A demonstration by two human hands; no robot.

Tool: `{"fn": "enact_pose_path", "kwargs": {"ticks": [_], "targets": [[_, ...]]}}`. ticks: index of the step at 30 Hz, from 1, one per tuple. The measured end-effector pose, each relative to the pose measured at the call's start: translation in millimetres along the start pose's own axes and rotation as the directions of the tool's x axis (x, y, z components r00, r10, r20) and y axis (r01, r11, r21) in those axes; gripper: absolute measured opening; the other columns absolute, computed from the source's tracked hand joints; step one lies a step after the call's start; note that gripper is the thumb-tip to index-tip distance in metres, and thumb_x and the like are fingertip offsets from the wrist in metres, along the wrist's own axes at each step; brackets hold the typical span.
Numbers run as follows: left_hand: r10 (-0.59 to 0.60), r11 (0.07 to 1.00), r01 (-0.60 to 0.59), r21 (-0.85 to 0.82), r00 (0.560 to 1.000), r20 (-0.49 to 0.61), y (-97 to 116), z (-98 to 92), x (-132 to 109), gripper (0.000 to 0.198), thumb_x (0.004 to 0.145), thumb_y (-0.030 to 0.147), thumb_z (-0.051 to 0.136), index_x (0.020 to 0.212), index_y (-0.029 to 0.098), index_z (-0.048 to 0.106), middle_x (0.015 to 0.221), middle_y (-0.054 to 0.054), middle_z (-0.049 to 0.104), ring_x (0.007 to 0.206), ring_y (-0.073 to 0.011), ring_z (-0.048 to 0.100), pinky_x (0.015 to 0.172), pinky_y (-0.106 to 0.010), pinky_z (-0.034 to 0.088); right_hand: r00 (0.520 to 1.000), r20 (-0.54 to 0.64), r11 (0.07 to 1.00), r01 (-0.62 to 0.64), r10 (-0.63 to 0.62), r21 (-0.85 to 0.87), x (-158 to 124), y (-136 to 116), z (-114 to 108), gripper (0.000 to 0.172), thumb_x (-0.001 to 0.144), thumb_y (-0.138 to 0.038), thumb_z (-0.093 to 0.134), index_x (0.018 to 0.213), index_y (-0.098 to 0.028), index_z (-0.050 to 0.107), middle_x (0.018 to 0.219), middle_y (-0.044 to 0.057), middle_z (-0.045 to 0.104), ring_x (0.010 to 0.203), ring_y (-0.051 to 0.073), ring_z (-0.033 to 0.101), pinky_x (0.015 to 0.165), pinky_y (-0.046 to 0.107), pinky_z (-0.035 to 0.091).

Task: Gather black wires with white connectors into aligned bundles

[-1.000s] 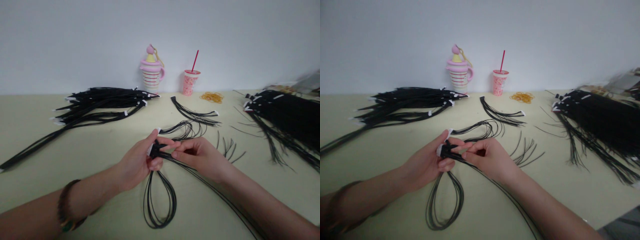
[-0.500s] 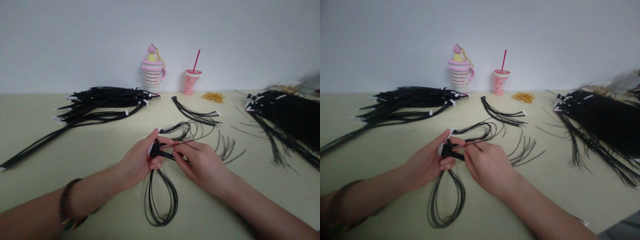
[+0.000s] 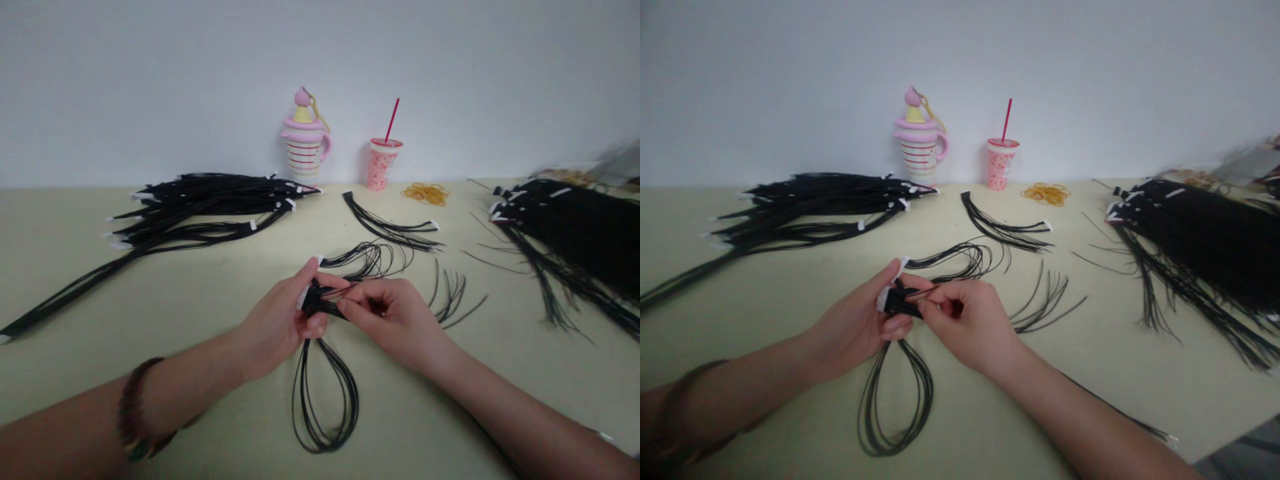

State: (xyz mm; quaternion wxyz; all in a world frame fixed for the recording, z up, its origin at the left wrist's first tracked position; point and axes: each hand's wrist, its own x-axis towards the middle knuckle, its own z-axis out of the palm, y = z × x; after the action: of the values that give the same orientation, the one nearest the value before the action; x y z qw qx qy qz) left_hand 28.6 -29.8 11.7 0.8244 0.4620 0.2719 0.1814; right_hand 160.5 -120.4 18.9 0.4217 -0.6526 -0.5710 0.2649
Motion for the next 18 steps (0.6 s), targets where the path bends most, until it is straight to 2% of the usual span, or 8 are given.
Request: {"fn": "enact_pose_path", "kwargs": {"ticks": [4,8,11,14,18], "targets": [[-0.006,1.000,0.006,-0.024,1.000,0.016,1,-0.1,1,0.041,0.083,0.048,0.044,0.087,0.014,0.066,0.060,0.001,0.050,0.041,-0.0036,0.034,0.042,-0.019,0.027,0.999,0.020,0.998,-0.040,0.040,0.045,1,1,0,0.020,0.077,-0.023,0.050,0.070,-0.011,0.065,0.059,0.000,0.053,0.049,0.007,0.037,0.046,0.020,0.030],[0.009,1.000,-0.010,0.016,0.999,0.037,1,0.5,1,0.042,0.083,0.048,0.043,0.086,0.013,0.067,0.062,0.000,0.052,0.042,-0.0037,0.035,0.042,-0.019,0.026,0.999,0.026,0.999,-0.034,0.035,-0.022,2,2,-2,0.016,0.074,-0.018,0.050,0.066,-0.012,0.061,0.053,-0.003,0.047,0.047,0.006,0.036,0.044,0.018,0.028],[0.015,0.997,-0.018,0.070,0.999,0.035,1,1.6,1,0.043,0.084,0.048,0.042,0.081,0.013,0.067,0.056,0.000,0.049,0.041,-0.0048,0.036,0.042,-0.019,0.025,0.993,-0.010,0.972,0.113,-0.118,-0.207,1,0,-5,0.016,0.073,-0.015,0.051,0.057,-0.013,0.055,0.051,-0.004,0.043,0.048,0.005,0.037,0.047,0.018,0.028],[0.022,0.992,-0.026,0.127,0.999,0.028,2,2.2,1,0.043,0.083,0.048,0.043,0.073,0.013,0.067,0.047,0.002,0.043,0.040,-0.0061,0.036,0.040,-0.019,0.023,0.964,0.044,0.889,0.258,-0.261,-0.378,-1,-3,-10,0.022,0.074,-0.014,0.051,0.052,-0.014,0.046,0.051,-0.004,0.040,0.050,0.005,0.038,0.050,0.019,0.027],[0.015,0.977,-0.024,0.212,0.999,0.044,2,0.6,2,0.044,0.083,0.049,0.042,0.071,0.014,0.066,0.044,0.002,0.040,0.039,-0.0070,0.035,0.039,-0.020,0.022,0.961,0.112,0.866,0.278,-0.255,-0.416,-3,-5,-15,0.025,0.077,-0.016,0.048,0.053,-0.015,0.042,0.052,-0.004,0.041,0.050,0.005,0.037,0.050,0.020,0.026]]}}
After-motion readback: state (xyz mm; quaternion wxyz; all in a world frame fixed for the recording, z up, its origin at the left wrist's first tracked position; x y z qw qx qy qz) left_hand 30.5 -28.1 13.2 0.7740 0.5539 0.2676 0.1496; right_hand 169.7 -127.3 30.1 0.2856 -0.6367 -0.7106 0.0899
